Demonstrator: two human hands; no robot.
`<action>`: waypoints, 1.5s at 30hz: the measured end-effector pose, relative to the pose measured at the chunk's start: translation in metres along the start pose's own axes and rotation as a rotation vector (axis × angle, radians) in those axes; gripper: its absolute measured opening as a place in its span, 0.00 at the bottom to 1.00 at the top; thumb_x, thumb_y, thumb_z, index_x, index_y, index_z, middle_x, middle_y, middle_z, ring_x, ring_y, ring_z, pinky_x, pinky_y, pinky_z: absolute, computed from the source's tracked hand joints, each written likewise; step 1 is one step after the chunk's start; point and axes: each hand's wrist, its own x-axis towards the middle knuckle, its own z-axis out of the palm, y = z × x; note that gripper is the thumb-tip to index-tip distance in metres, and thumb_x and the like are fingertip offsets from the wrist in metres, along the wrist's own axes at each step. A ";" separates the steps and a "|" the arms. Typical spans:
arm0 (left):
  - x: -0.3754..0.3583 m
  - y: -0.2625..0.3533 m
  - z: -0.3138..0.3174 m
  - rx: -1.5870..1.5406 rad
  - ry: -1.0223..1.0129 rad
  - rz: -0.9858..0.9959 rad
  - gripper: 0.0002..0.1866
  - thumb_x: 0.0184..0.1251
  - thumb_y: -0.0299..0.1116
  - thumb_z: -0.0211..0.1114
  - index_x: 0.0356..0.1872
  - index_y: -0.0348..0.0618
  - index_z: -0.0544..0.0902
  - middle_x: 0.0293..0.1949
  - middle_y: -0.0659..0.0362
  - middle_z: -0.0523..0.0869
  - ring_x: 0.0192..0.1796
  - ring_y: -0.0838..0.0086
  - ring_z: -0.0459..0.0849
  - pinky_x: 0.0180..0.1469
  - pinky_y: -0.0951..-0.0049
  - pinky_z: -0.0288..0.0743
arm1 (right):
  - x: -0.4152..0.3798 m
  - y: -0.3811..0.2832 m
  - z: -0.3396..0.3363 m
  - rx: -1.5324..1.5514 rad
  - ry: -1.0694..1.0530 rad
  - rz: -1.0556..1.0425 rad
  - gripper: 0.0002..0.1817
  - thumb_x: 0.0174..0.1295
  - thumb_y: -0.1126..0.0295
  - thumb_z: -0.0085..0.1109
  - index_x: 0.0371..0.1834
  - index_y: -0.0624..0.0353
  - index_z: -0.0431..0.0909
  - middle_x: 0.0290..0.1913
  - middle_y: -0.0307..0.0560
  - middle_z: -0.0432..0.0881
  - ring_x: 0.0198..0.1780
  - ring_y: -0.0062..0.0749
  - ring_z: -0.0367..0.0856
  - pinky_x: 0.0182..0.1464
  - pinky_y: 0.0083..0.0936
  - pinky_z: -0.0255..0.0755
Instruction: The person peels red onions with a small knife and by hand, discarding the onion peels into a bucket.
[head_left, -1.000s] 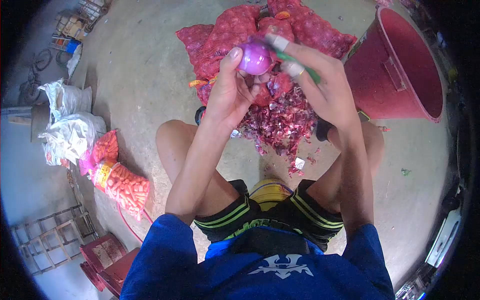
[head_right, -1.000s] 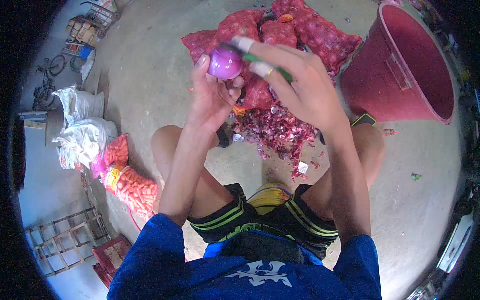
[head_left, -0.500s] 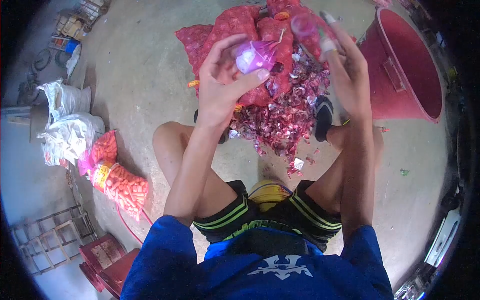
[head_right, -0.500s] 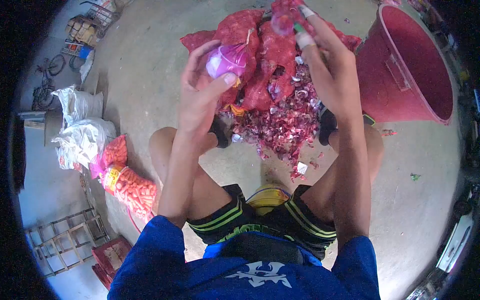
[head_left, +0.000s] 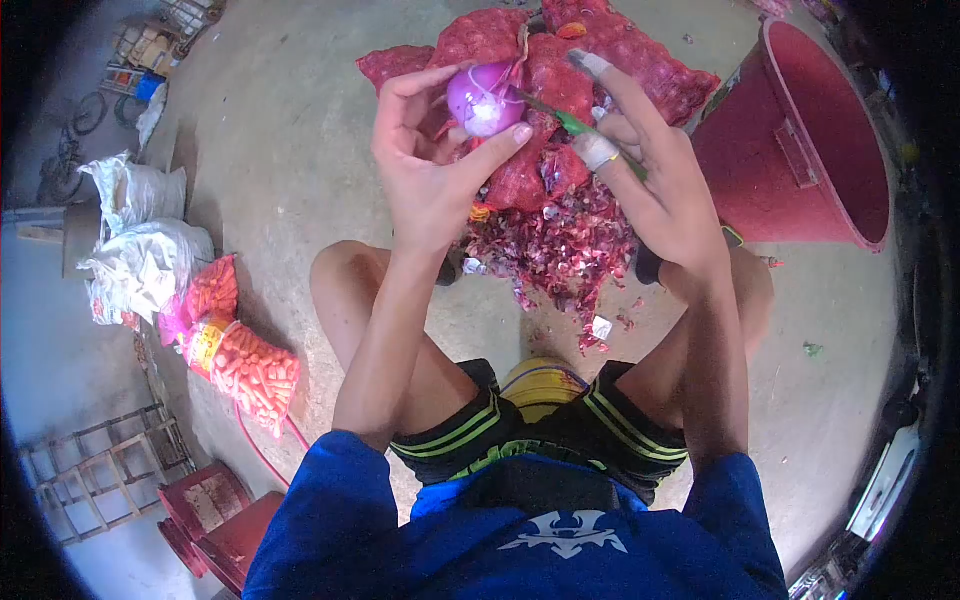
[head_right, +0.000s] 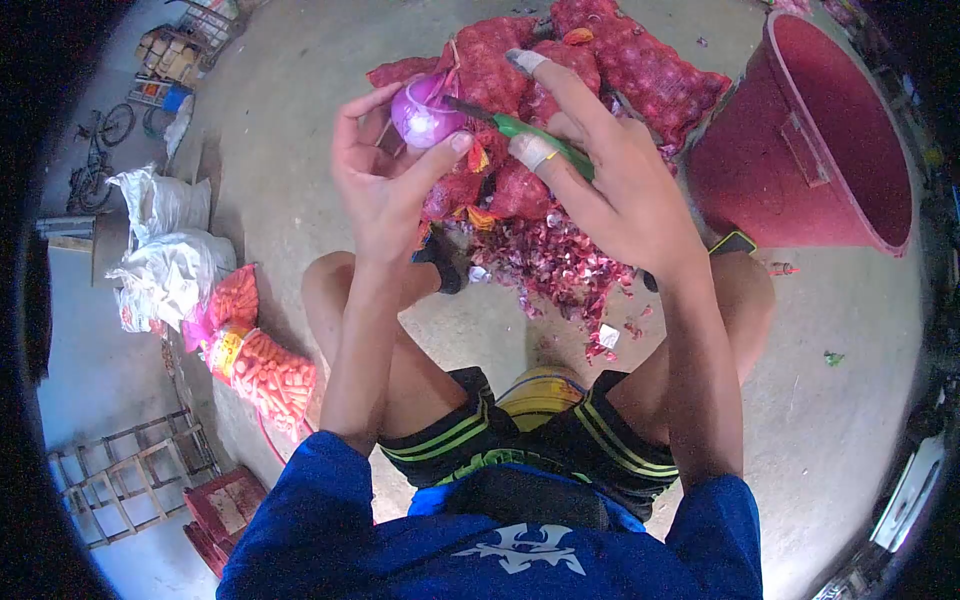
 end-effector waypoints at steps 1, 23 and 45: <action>0.000 0.000 -0.001 0.000 0.001 -0.001 0.36 0.53 0.17 0.86 0.63 0.39 0.76 0.59 0.52 0.87 0.60 0.69 0.88 0.61 0.69 0.87 | 0.000 -0.003 -0.001 0.019 -0.010 0.014 0.34 0.74 0.69 0.64 0.83 0.54 0.66 0.27 0.55 0.77 0.27 0.46 0.75 0.37 0.38 0.70; 0.007 -0.006 -0.013 0.299 0.037 0.214 0.35 0.55 0.17 0.85 0.62 0.38 0.73 0.62 0.47 0.86 0.62 0.65 0.88 0.65 0.64 0.85 | -0.003 0.020 -0.026 0.079 0.052 0.220 0.30 0.79 0.65 0.61 0.81 0.59 0.68 0.42 0.56 0.90 0.45 0.32 0.87 0.54 0.32 0.79; -0.003 -0.004 -0.002 0.502 -0.082 0.620 0.34 0.49 0.14 0.86 0.57 0.38 0.76 0.63 0.42 0.81 0.65 0.58 0.87 0.64 0.60 0.89 | 0.003 0.005 0.009 -0.118 -0.082 0.203 0.33 0.79 0.60 0.57 0.82 0.60 0.62 0.41 0.71 0.87 0.50 0.69 0.88 0.54 0.53 0.78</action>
